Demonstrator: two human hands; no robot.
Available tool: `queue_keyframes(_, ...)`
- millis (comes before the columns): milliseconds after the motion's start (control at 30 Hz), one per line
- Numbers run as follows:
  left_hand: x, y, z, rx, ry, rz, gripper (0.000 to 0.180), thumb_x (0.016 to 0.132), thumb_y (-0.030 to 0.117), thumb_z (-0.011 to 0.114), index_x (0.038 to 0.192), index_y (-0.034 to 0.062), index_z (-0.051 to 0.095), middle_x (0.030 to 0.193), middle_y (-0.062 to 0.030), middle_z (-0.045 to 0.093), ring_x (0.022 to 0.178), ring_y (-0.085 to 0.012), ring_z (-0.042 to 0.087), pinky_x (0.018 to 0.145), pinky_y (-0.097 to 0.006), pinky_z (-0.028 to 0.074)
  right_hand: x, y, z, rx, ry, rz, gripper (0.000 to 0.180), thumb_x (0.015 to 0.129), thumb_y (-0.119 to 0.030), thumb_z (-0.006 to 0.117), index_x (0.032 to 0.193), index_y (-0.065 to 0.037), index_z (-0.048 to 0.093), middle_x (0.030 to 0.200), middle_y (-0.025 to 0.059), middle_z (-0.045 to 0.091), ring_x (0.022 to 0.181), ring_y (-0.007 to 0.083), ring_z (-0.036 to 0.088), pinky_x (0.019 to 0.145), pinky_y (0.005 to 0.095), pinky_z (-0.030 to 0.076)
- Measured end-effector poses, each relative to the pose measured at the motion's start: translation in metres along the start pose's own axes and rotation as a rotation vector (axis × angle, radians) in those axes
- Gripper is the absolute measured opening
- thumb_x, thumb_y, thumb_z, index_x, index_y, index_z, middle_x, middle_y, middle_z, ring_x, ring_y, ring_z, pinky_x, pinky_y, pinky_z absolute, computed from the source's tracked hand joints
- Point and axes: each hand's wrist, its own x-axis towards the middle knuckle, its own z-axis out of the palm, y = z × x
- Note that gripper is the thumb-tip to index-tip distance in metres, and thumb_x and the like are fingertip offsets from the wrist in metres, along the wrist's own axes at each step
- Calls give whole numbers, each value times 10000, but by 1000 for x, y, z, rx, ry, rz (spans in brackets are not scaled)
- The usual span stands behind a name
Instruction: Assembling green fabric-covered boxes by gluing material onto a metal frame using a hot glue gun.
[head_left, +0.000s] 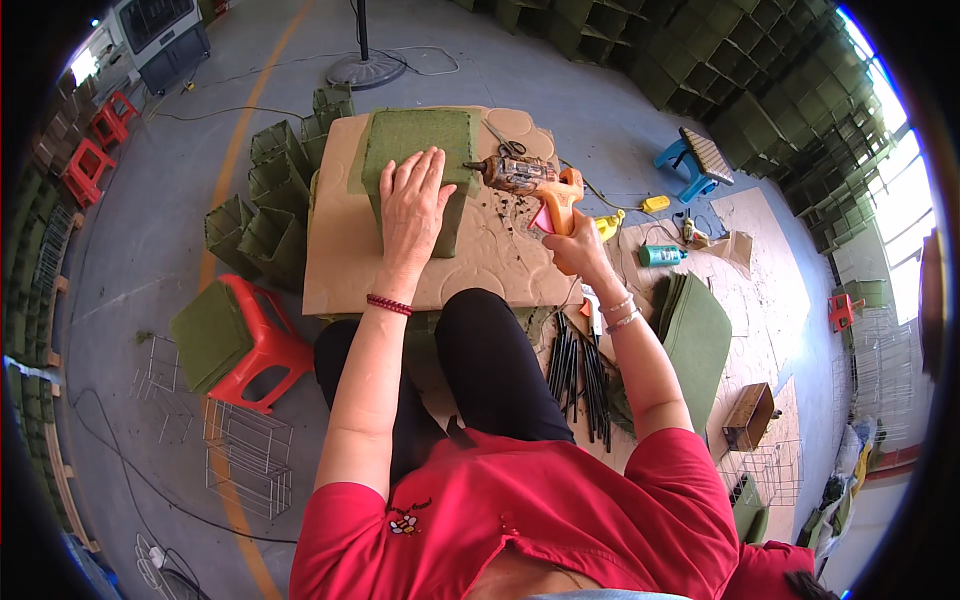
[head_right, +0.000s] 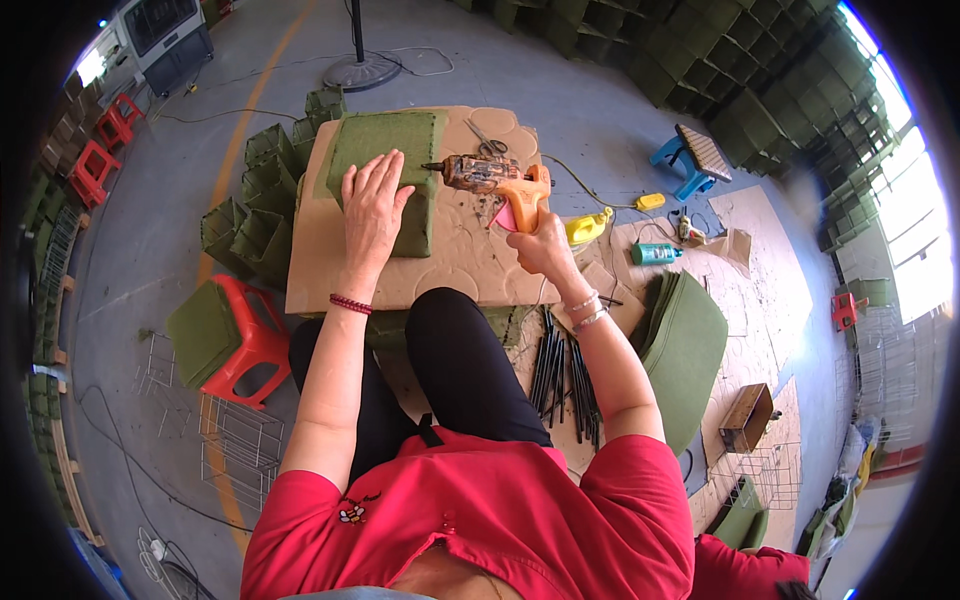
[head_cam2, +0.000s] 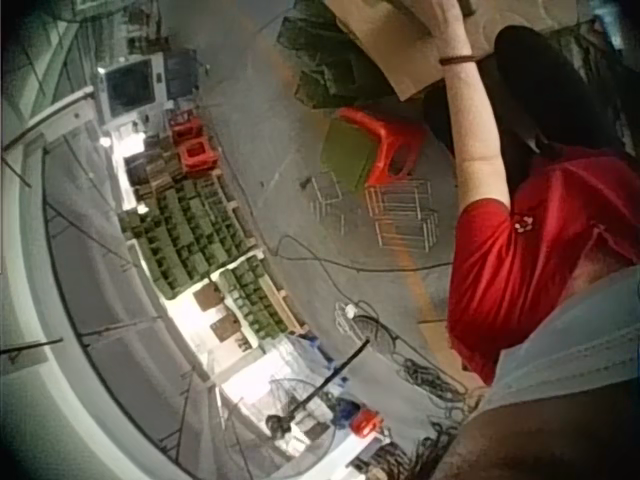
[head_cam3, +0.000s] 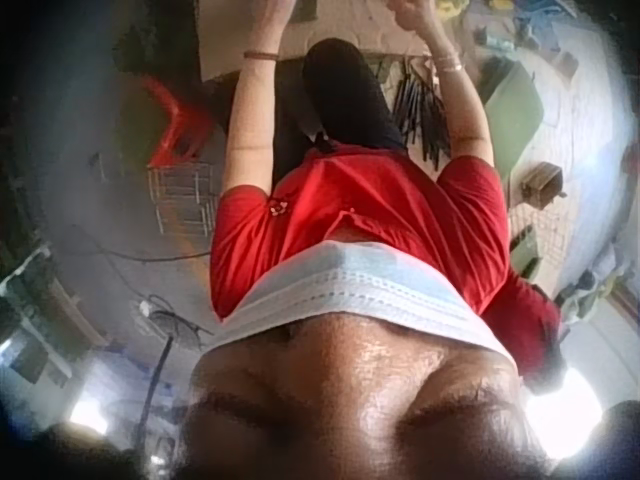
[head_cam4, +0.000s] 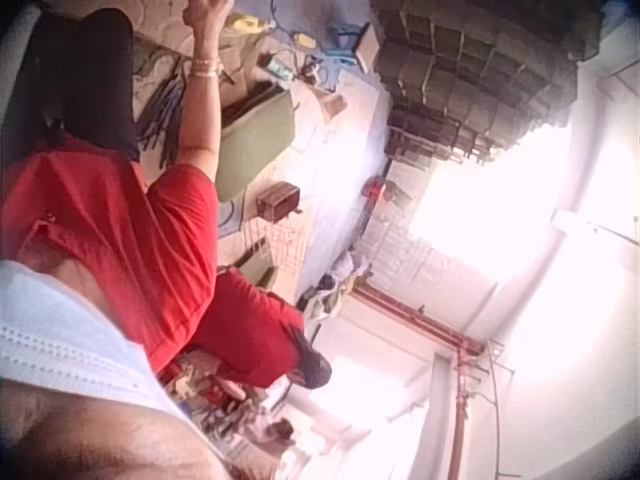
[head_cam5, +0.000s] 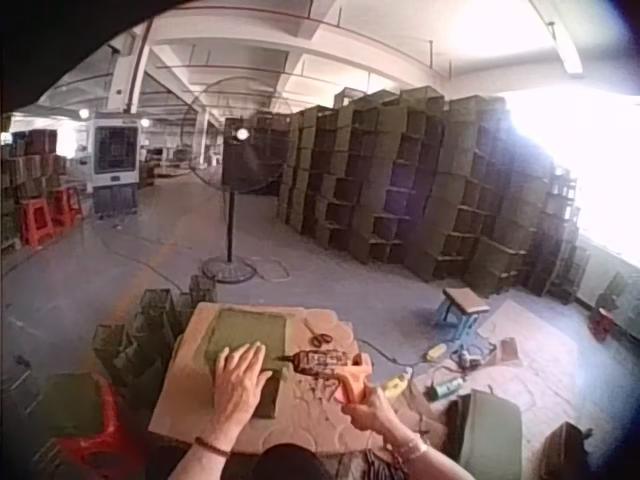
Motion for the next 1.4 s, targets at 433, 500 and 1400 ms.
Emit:
queue_keyframes(433,-1,-4,-4,-37,-28,-1,503,863,176,630,1324,38,483,1305,-85,550,1226,-224,479,1084,-432,304,-16,-2,-1,127,34,6,304,666,-99,699,894,30,545,628,54,559,490,137,554,448,282,427)
queue_keyframes(500,-2,-2,-2,-43,-21,-7,514,855,161,639,1329,42,476,1302,-82,552,1218,-220,487,1076,-430,312,-8,-5,1,56,33,-18,297,667,-98,693,888,30,543,617,52,554,485,135,549,445,279,425)
queue_keyframes(1400,-1,0,-2,-35,-14,-62,593,842,165,655,1372,40,420,1242,-84,569,1176,-217,503,1066,-427,323,63,23,18,-159,134,-62,299,666,-137,708,874,36,579,689,71,603,576,157,581,536,303,464)
